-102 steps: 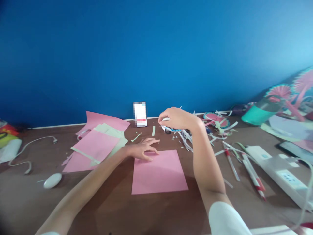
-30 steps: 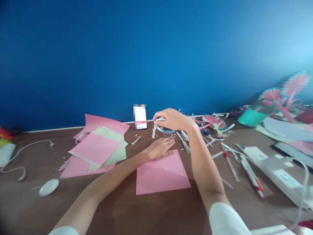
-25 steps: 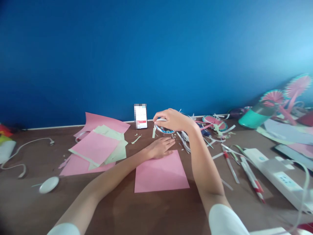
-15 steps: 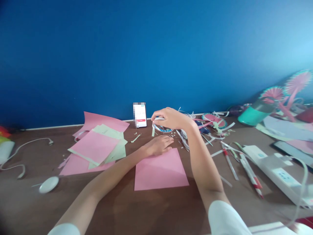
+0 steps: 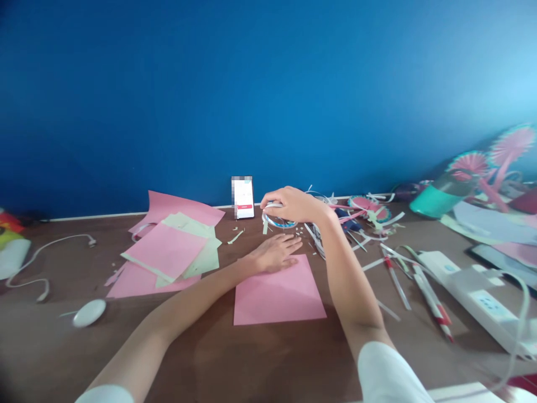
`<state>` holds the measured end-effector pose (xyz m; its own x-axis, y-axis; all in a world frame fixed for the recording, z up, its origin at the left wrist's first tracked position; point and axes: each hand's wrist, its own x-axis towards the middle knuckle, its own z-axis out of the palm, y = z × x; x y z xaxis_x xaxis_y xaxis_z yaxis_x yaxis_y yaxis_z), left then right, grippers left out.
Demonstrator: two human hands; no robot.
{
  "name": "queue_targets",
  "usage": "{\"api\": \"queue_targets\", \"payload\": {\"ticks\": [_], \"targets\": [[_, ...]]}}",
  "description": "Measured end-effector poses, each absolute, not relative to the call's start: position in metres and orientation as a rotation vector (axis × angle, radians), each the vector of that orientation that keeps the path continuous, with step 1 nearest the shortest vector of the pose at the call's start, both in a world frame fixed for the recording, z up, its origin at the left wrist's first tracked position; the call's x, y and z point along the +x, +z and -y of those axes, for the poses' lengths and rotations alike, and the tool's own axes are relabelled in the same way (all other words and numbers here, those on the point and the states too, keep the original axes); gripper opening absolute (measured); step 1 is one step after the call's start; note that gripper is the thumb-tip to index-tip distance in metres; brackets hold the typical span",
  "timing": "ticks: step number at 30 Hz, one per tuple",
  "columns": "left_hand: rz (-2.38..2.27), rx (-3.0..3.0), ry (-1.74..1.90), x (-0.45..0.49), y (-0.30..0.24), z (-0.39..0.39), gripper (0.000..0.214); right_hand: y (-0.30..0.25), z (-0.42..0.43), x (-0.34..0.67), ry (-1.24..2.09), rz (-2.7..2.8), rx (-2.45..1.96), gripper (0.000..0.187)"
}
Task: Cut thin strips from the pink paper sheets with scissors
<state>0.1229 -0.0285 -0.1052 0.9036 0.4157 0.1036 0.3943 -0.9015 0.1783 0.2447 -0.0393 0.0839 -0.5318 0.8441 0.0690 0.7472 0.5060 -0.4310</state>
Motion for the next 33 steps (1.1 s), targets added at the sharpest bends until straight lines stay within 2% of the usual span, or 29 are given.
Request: {"api": "queue_targets", "payload": {"ticks": [4,9,15,17,20,24,27,30,33], "targets": [[-0.658,2.917,0.179,0.130,-0.104,0.026,0.075,0.084,0.040,0.244,0.522,2.485,-1.353,0.033],[-0.686,2.974,0.236,0.136,-0.108,0.021,0.064,0.085,0.041,0.244,0.532,2.480,-1.361,0.033],[-0.701,3.021,0.303,0.141,-0.106,0.023,0.064,0.087,0.041,0.246,0.517,2.487,-1.356,0.032],[-0.633,3.007,0.328,0.134,-0.098,0.022,0.057,0.087,0.041,0.249,0.518,2.477,-1.382,0.033],[-0.543,2.935,0.399,0.113,-0.080,0.016,0.033,0.089,0.042,0.253,0.537,2.443,-1.433,0.036],[-1.037,2.601,0.542,0.077,-0.057,0.004,0.016,0.089,0.043,0.254,0.618,2.439,-1.410,0.035],[-1.272,2.351,0.654,0.056,-0.044,-0.003,0.025,0.088,0.043,0.253,0.683,2.453,-1.361,0.031],[-1.230,2.193,0.850,0.043,-0.035,-0.002,0.025,0.087,0.042,0.253,0.704,2.439,-1.346,0.029],[-1.020,2.213,0.637,0.037,-0.033,0.010,0.034,0.086,0.041,0.254,0.688,2.446,-1.380,0.027]]}}
